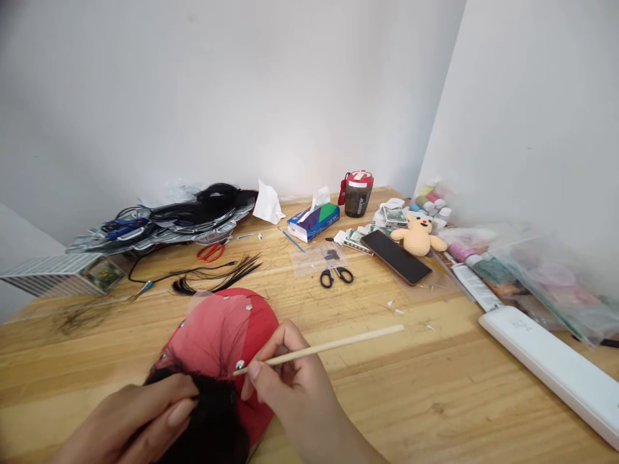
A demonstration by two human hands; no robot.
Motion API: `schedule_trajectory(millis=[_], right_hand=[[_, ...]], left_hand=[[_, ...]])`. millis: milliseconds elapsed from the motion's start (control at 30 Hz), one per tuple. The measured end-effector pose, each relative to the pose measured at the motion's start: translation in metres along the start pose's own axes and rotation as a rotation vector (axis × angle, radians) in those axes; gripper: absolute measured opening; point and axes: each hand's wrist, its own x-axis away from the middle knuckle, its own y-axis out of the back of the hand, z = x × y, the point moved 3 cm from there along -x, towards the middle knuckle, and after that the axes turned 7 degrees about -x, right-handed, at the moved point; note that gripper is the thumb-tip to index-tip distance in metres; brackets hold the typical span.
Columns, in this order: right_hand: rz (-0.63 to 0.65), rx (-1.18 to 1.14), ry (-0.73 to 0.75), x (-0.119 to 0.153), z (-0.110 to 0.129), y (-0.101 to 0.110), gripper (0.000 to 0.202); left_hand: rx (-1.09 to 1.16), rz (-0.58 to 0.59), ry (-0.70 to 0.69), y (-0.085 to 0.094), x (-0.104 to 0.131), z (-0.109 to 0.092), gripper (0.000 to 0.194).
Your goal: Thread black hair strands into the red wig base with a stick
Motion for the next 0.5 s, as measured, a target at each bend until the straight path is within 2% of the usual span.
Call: schedule_trajectory(millis=[167, 367, 400, 500], right_hand=[[-0.011, -0.031, -0.001, -0.001, 0.004, -0.002, 0.052], [-0.004, -0.083, 0.000, -0.002, 0.004, -0.003, 0.053], [-0.002, -0.092, 0.007, -0.002, 0.004, -0.004, 0.053], [-0.005, -0.123, 0.013, -0.003, 0.003, -0.003, 0.051]], left_hand=[[-0.245, 0.187, 0.045, 0.005, -0.014, -0.008, 0.048], [-0.496, 0.298, -0.047, 0.001, -0.021, -0.012, 0.032], [-0.527, 0.347, -0.036, 0.000, -0.023, -0.013, 0.030], [-0.634, 0.613, 0.074, -0.005, -0.030, -0.016, 0.028]])
